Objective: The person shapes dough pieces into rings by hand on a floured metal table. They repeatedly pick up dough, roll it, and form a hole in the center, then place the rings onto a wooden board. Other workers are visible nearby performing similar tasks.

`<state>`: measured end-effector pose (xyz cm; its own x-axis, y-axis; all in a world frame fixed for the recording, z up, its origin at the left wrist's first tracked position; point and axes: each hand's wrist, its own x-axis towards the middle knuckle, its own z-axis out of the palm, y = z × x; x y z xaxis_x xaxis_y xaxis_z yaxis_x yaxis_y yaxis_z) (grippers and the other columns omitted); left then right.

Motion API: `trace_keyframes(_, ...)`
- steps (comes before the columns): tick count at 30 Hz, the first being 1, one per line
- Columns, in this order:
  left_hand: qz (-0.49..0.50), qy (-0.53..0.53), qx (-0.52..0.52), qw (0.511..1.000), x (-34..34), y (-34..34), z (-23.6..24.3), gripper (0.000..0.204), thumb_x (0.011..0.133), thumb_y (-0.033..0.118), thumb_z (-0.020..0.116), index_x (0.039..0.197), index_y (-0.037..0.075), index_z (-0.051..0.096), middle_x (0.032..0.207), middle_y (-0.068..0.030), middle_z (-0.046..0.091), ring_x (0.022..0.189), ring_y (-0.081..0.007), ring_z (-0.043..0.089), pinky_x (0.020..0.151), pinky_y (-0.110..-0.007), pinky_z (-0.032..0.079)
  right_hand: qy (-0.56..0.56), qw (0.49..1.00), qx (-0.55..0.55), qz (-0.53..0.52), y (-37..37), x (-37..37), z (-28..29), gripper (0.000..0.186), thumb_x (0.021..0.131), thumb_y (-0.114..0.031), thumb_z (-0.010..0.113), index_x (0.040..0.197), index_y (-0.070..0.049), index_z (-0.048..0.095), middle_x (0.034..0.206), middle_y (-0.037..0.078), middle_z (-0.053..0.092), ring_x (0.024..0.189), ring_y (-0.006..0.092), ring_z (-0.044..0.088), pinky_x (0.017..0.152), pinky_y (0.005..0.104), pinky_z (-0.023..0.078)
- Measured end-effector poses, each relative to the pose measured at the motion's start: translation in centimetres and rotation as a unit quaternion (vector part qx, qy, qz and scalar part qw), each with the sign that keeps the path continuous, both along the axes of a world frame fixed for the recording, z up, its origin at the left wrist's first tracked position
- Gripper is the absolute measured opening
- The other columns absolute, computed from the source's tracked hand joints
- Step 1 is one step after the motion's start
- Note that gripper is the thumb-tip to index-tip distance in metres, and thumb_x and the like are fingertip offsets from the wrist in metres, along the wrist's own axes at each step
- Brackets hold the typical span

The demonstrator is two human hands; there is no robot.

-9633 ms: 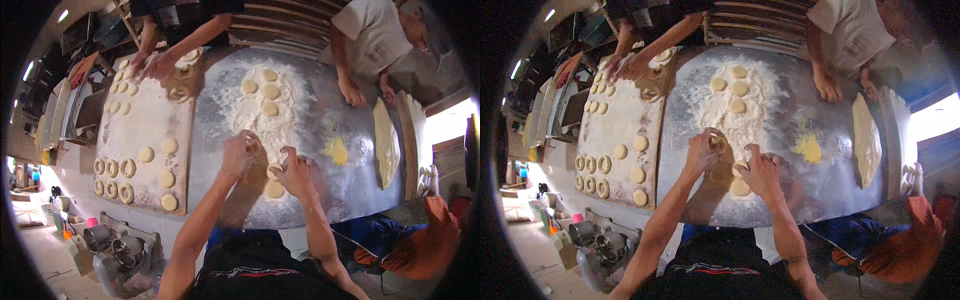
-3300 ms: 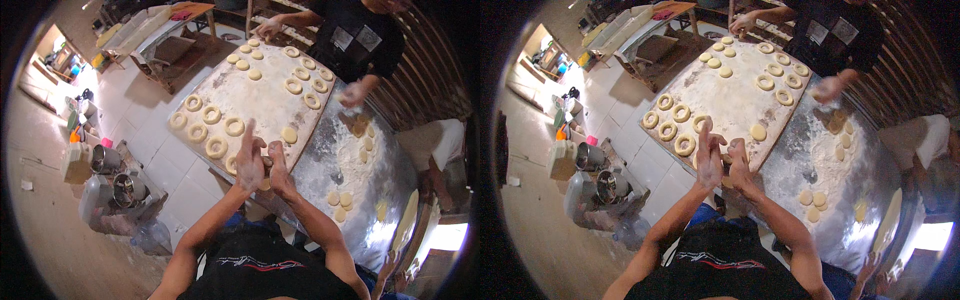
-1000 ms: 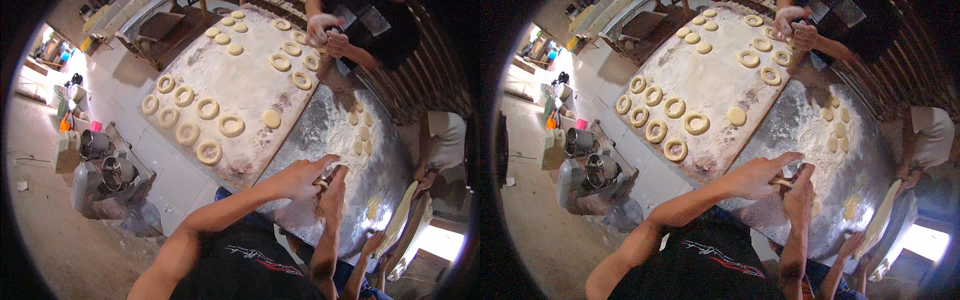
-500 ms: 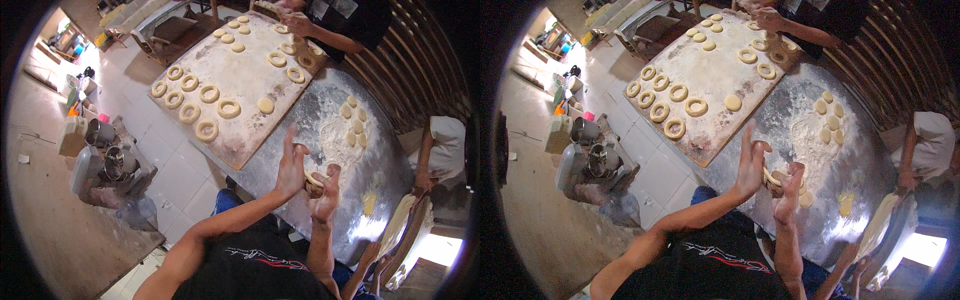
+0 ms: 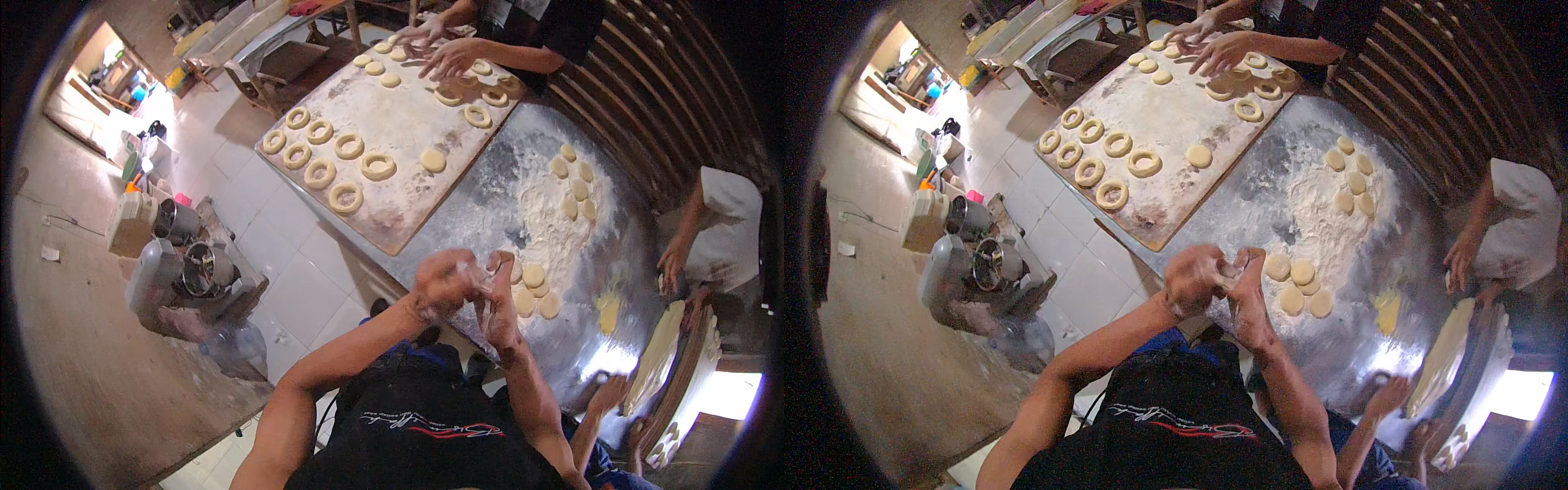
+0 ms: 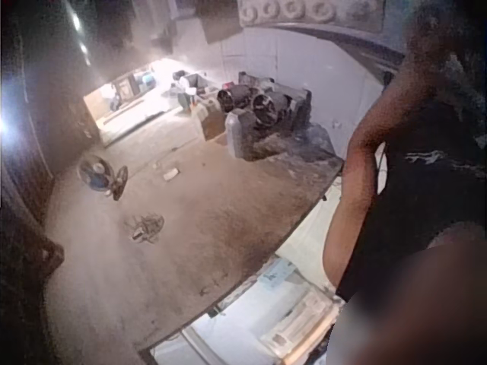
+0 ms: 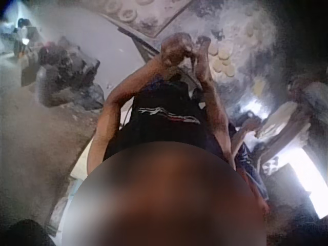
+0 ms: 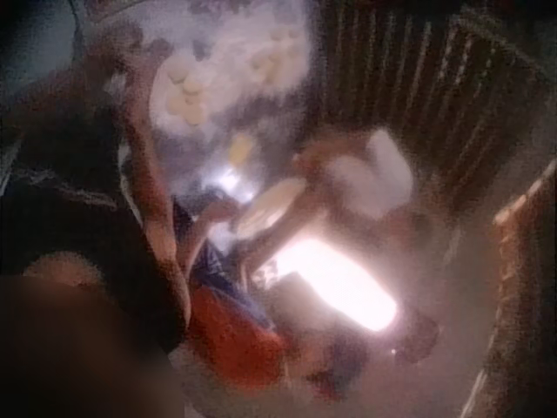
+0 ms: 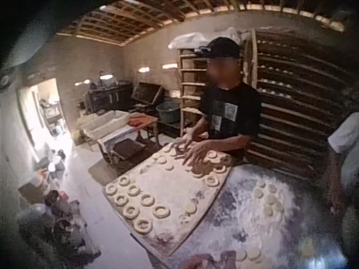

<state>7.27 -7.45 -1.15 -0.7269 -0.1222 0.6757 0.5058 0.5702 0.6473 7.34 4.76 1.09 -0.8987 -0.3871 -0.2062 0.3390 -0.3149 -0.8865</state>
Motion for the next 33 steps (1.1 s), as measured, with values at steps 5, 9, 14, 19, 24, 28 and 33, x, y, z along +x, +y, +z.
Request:
trace_keyframes(5,-0.005,-0.201,0.273,0.941,0.6,-3.3,-0.7,0.043,0.099,0.004,0.04,0.142,0.004,0.033,0.091,-0.0095,0.054,0.076,-0.0175,0.051,0.066,-0.03,0.045,-0.082,0.996,0.009,0.017,-3.6,-0.1,-0.9,0.03,0.089,-0.024,0.05,0.108,-0.015,0.028,0.085,0.002,0.041,0.072,0.0108,0.043,0.064,0.0265,0.039)
trace_keyframes(9,-0.093,0.003,0.113,0.989,0.6,-7.7,-1.6,0.044,0.1,0.016,0.043,0.14,0.0,0.036,0.09,-0.0086,0.054,0.077,-0.0198,0.053,0.071,-0.032,0.046,0.04,0.993,0.104,0.05,-7.3,-0.3,-1.4,0.033,0.09,-0.026,0.047,0.111,-0.011,0.028,0.096,0.008,0.044,0.081,0.0121,0.044,0.068,0.0269,0.04)
trace_keyframes(14,0.045,-0.151,0.211,0.965,0.2,-10.3,-1.7,0.035,0.097,0.013,0.048,0.13,-0.001,0.05,0.085,-0.0112,0.057,0.077,-0.0249,0.058,0.07,-0.033,0.048,0.037,0.991,0.128,0.011,-11.9,-1.4,-1.4,0.034,0.091,-0.023,0.045,0.118,-0.006,0.034,0.104,0.011,0.045,0.097,0.0205,0.049,0.08,0.0343,0.048)
trace_keyframes(19,0.042,-0.038,0.01,0.998,-0.2,-13.3,-1.8,0.037,0.093,0.005,0.053,0.13,0.0,0.049,0.09,-0.0159,0.061,0.077,-0.0271,0.06,0.073,-0.036,0.049,0.04,0.989,0.139,0.024,-14.3,-2.1,-1.7,0.03,0.092,-0.02,0.046,0.114,-0.002,0.036,0.104,0.014,0.046,0.1,0.0219,0.049,0.081,0.0339,0.046)
trace_keyframes(24,0.109,-0.15,0.027,0.982,-4.0,-16.0,-3.4,0.037,0.091,0.012,0.058,0.126,0.001,0.052,0.106,-0.0183,0.06,0.088,-0.0295,0.058,0.077,-0.039,0.047,0.206,0.88,0.424,-0.06,-14.9,-4.1,-3.2,0.039,0.09,-0.011,0.048,0.125,0.0,0.035,0.102,0.017,0.058,0.102,0.024,0.055,0.095,0.0377,0.04)
trace_keyframes(28,0.127,-0.205,-0.157,0.958,-3.5,-19.2,-3.1,0.038,0.084,0.023,0.067,0.118,0.006,0.06,0.11,-0.0143,0.055,0.1,-0.0313,0.052,0.087,-0.045,0.042,0.226,0.877,0.348,-0.24,-9.7,-3.6,-4.3,0.043,0.09,-0.003,0.046,0.131,0.001,0.036,0.097,0.015,0.064,0.09,0.0218,0.061,0.09,0.036,0.042)
trace_keyframes(33,0.052,-0.242,-0.27,0.93,-3.5,-18.8,-2.7,0.046,0.073,0.031,0.076,0.112,0.011,0.063,0.109,-0.012,0.053,0.1,-0.0325,0.049,0.087,-0.044,0.039,0.118,0.871,0.364,-0.307,-3.6,0.3,-5.8,0.037,0.089,0.0,0.047,0.125,-0.001,0.039,0.081,0.007,0.056,0.067,0.0149,0.057,0.069,0.03,0.045)
